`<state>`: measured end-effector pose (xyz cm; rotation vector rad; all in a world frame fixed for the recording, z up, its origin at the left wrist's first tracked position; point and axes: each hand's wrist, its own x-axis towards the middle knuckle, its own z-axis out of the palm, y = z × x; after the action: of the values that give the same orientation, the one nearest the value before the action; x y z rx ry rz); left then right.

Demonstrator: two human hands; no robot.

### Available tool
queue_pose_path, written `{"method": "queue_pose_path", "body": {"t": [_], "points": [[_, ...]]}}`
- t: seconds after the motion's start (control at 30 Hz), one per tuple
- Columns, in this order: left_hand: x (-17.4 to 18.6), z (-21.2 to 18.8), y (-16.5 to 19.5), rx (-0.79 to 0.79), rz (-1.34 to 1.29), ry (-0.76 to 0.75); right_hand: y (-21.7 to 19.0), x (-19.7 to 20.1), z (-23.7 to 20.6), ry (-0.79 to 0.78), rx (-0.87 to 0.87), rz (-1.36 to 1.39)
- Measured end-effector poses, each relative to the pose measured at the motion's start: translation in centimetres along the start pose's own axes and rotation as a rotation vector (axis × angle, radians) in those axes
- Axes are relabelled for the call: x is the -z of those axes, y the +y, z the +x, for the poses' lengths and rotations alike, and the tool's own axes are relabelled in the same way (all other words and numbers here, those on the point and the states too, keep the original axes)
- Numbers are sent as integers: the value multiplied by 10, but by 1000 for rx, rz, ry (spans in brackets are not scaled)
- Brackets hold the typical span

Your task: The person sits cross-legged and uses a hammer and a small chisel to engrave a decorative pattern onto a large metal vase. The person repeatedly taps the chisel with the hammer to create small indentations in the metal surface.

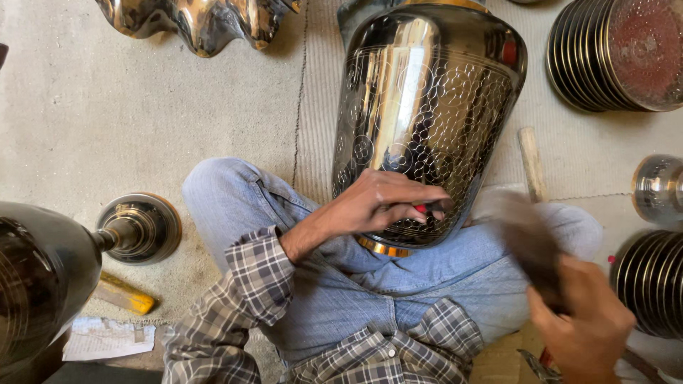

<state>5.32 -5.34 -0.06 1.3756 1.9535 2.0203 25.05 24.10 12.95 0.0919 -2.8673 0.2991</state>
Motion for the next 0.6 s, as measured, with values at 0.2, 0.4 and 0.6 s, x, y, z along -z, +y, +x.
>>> {"method": "queue_pose_path", "body": {"t": [0.2,0.4,0.6], "points": [[6,13,-4,1,-131,-216,15,-23,-17,121,-19,95],[3,13,-5,22,-168,-190,18,-9,-45,135,-334,269],[1,5,-9,11,-186,-144,10,7,-37,-40,-542,198]]}}
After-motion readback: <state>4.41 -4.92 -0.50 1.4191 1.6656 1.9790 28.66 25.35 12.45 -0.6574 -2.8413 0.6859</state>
